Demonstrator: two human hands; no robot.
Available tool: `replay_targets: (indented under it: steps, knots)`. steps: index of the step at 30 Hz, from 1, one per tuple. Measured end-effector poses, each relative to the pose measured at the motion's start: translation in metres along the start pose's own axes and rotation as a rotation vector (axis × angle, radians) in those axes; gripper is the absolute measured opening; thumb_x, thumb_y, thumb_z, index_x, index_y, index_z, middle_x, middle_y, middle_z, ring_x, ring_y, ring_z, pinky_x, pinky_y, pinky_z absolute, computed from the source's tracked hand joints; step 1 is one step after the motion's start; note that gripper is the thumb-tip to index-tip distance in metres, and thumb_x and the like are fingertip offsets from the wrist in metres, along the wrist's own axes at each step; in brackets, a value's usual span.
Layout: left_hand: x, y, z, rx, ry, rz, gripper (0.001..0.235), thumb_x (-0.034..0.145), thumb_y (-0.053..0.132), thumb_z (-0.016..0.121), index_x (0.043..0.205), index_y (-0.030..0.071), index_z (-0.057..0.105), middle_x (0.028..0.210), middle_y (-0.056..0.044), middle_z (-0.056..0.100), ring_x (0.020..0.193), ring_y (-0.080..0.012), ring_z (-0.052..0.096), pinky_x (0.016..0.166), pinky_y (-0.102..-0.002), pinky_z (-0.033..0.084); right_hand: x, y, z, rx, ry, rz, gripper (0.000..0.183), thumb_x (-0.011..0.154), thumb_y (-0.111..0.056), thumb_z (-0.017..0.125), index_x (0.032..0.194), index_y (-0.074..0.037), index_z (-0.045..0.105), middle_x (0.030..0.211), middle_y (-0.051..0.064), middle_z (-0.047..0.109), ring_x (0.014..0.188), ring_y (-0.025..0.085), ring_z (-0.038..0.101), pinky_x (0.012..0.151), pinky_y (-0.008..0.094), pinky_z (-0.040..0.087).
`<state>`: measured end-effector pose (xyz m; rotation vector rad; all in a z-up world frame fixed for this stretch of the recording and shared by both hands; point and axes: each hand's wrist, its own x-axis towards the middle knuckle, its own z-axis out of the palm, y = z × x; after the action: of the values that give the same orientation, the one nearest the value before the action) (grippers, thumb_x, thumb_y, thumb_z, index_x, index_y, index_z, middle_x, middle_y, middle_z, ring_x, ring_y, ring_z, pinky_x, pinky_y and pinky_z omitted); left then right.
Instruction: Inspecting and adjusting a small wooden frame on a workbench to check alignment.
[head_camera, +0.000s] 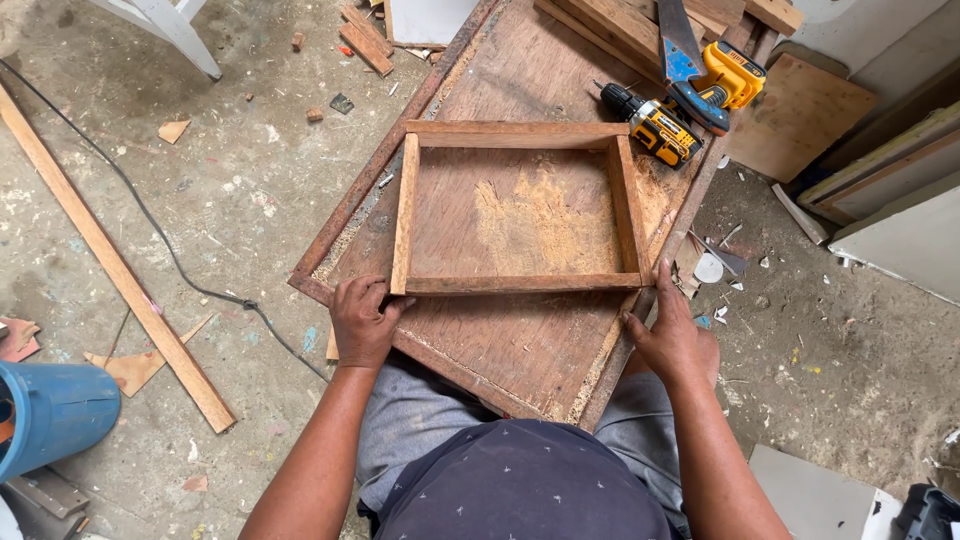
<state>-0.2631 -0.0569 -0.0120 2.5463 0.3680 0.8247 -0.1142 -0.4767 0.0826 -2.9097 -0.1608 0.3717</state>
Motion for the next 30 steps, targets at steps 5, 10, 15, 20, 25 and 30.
replay_targets:
  steps: [5,10,15,20,25,30]
  knots:
    - [0.000,0.000,0.000,0.012,0.007,0.004,0.037,0.083,0.052,0.080,0.083,0.019,0.063,0.103,0.003,0.067,0.105,-0.0248,0.063,0.092,-0.040,0.045,-0.003,-0.005,-0.006,-0.002,-0.001,0.003,0.093,0.093,-0.044,0.065,0.169,-0.028,0.015,0.158,0.004,0.050,0.126,0.032,0.065,0.097,0.050,0.056]
    - [0.000,0.000,0.000,0.012,0.007,0.012,0.036,0.084,0.050,0.080,0.083,0.019,0.062,0.104,0.002,0.067,0.106,-0.0252,0.063,0.093,-0.041,0.044,0.004,0.006,0.007,-0.026,0.002,0.004,0.092,0.092,-0.047,0.063,0.170,-0.028,0.016,0.158,0.002,0.050,0.125,0.031,0.066,0.095,0.049,0.057]
    - [0.001,0.004,-0.002,0.022,0.000,-0.003,0.037,0.083,0.052,0.081,0.084,0.020,0.063,0.104,0.004,0.067,0.106,-0.0241,0.063,0.093,-0.040,0.043,0.005,0.007,0.012,-0.053,0.003,0.025,0.092,0.091,-0.050,0.062,0.169,-0.033,0.017,0.157,-0.001,0.051,0.117,0.033,0.070,0.094,0.049,0.057]
    - [0.002,0.004,-0.002,0.011,0.002,-0.007,0.036,0.082,0.051,0.082,0.084,0.020,0.064,0.104,0.003,0.068,0.106,-0.0243,0.063,0.094,-0.041,0.044,-0.001,0.000,0.003,-0.042,-0.003,0.040,0.092,0.091,-0.050,0.062,0.169,-0.035,0.016,0.158,-0.003,0.050,0.118,0.033,0.070,0.094,0.049,0.057]
    - [0.002,0.005,-0.004,-0.003,-0.006,-0.013,0.035,0.081,0.049,0.083,0.084,0.019,0.064,0.103,0.003,0.068,0.106,-0.0250,0.063,0.094,-0.041,0.044,0.008,0.012,0.016,-0.037,-0.012,0.035,0.091,0.091,-0.051,0.061,0.169,-0.036,0.016,0.159,-0.003,0.049,0.119,0.032,0.069,0.094,0.049,0.057]
    - [0.004,0.005,-0.004,-0.020,0.014,0.006,0.037,0.082,0.049,0.084,0.082,0.019,0.064,0.102,0.002,0.068,0.104,-0.0256,0.064,0.093,-0.040,0.045,-0.026,-0.025,-0.033,-0.011,0.080,-0.034,0.097,0.086,-0.046,0.067,0.169,-0.031,0.019,0.156,-0.001,0.051,0.127,0.026,0.062,0.099,0.049,0.054]
